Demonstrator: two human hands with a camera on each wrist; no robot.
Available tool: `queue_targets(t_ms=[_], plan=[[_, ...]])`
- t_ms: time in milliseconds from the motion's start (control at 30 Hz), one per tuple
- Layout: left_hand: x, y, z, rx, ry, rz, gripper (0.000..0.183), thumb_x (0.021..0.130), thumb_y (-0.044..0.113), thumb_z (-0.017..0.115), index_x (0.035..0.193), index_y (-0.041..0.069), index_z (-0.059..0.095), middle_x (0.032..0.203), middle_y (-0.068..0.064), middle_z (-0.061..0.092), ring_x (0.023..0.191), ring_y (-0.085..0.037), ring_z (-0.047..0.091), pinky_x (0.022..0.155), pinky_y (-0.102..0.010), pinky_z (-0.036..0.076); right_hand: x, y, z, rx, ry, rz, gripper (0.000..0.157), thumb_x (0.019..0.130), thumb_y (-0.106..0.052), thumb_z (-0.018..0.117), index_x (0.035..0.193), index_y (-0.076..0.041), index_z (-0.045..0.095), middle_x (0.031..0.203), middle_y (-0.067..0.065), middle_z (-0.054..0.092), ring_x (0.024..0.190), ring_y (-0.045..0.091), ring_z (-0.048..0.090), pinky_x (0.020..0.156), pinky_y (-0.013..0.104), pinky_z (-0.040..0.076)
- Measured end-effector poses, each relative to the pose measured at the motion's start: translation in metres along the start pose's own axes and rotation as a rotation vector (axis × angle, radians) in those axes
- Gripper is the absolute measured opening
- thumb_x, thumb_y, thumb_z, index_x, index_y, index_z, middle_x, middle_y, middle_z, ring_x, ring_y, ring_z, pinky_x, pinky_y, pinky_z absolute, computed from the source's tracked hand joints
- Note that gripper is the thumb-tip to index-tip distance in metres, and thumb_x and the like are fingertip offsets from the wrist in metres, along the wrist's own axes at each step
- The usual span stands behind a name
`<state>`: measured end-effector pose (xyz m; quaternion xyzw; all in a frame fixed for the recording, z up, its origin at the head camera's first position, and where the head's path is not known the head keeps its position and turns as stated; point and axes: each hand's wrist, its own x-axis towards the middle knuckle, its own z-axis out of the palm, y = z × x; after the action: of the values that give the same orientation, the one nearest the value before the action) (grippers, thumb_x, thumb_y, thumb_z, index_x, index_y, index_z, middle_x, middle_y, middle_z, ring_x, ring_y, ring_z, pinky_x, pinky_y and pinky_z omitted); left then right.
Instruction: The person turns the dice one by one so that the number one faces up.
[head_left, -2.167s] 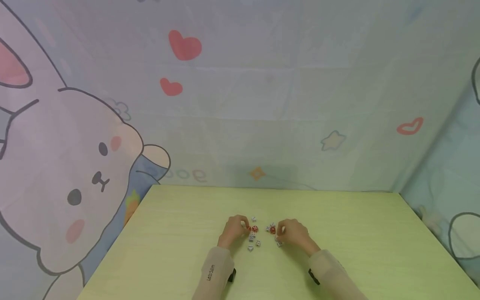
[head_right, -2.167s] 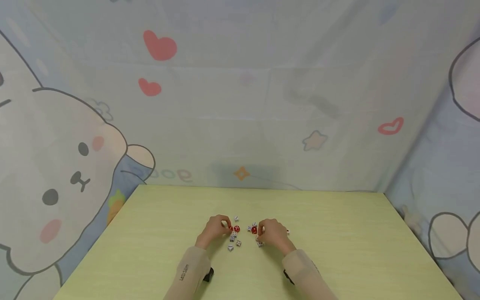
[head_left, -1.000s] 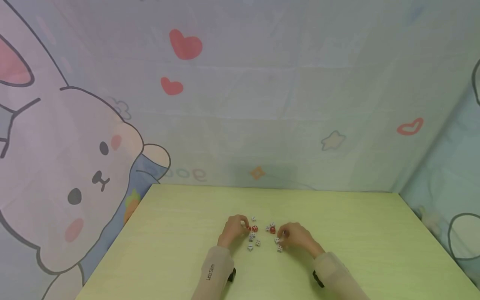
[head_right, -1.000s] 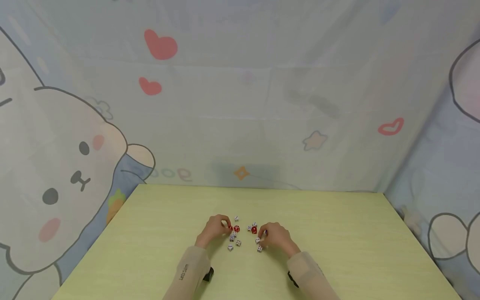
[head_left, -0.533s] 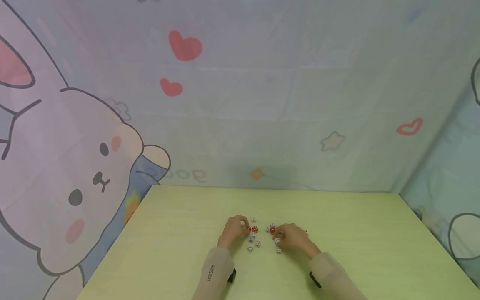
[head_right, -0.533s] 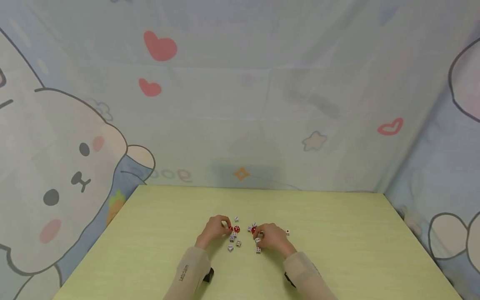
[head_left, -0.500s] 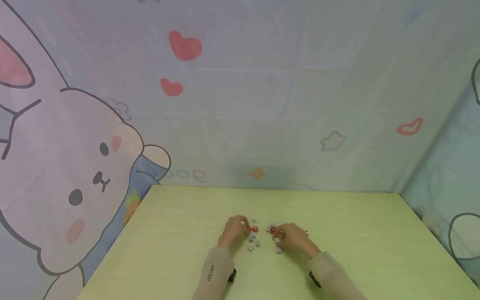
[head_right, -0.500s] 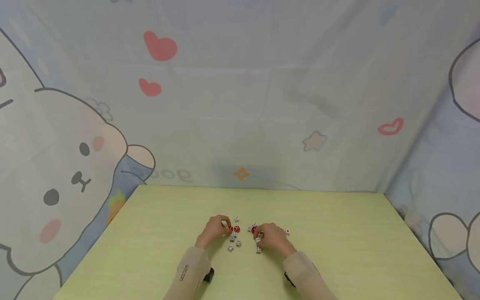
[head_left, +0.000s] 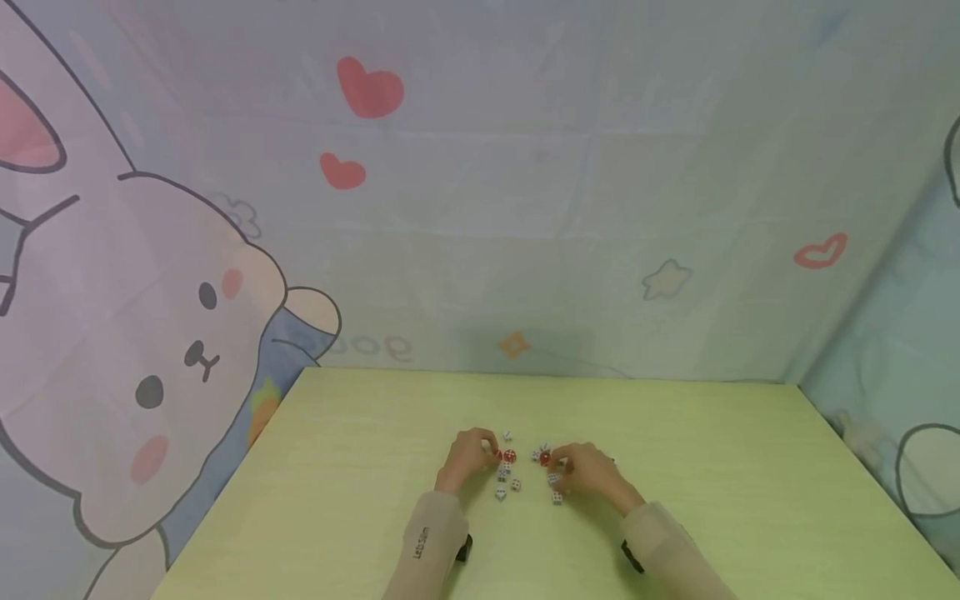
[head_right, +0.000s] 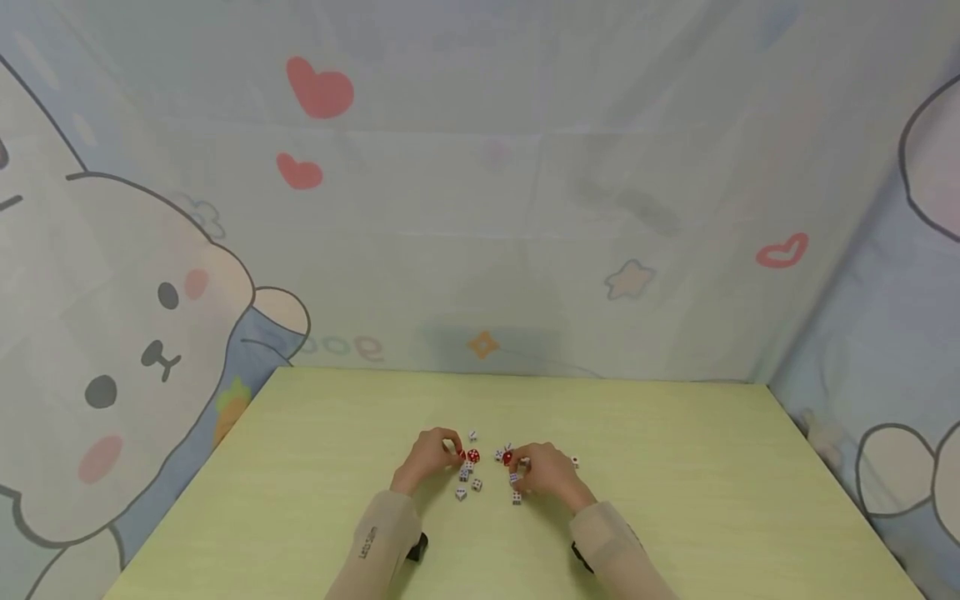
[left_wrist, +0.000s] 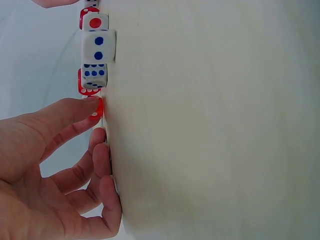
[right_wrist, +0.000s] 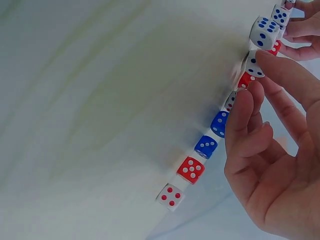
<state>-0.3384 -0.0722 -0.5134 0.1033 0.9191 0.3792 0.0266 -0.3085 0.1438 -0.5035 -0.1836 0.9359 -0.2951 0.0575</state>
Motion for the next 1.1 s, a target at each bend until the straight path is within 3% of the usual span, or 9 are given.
queue_targets(t_ms=[133,600,933,1100], plan=[[-0.0003,-0.0005,0.001,0.037,0.0,-0.009,0.006,0.075,0.007,0.068,0.077,0.005,0.063,0.105,-0.017,0.062,0.059,-0.013,0.047,0.054,-0.025,0.038,-0.0005,0.0021,0.0007,-0.001,-0.007,-0.015,0.013,0.072,-0.013,0.071,0.084,-0.014,0.065,0.067,-0.002,0.059,0.054,0.01,0.051,0.047,0.026,0.04],[0.0001,-0.0014,0.0032,0.033,0.011,-0.003,0.006,0.074,0.006,0.068,0.076,0.005,0.063,0.112,-0.019,0.059,0.064,-0.015,0.046,0.063,-0.032,0.041,0.0009,-0.004,0.0031,-0.049,-0.005,0.003,0.018,0.067,-0.009,0.071,0.083,-0.015,0.066,0.074,0.0,0.061,0.06,0.012,0.05,0.049,0.027,0.038],[0.002,-0.0014,0.0016,0.043,0.018,0.009,0.006,0.074,0.007,0.068,0.076,0.005,0.063,0.109,-0.018,0.061,0.062,-0.014,0.046,0.068,-0.035,0.044,0.002,-0.0051,0.0028,-0.044,0.012,0.009,0.019,0.067,-0.009,0.071,0.084,-0.015,0.065,0.074,0.0,0.06,0.059,0.012,0.05,0.049,0.027,0.038],[0.002,-0.0005,0.0011,0.043,0.016,0.002,0.006,0.074,0.007,0.069,0.076,0.005,0.063,0.107,-0.017,0.061,0.062,-0.014,0.047,0.063,-0.031,0.042,0.003,-0.0039,0.0021,-0.028,0.016,0.012,0.021,0.068,-0.01,0.072,0.087,-0.014,0.065,0.077,0.001,0.062,0.059,0.011,0.051,0.05,0.026,0.039]])
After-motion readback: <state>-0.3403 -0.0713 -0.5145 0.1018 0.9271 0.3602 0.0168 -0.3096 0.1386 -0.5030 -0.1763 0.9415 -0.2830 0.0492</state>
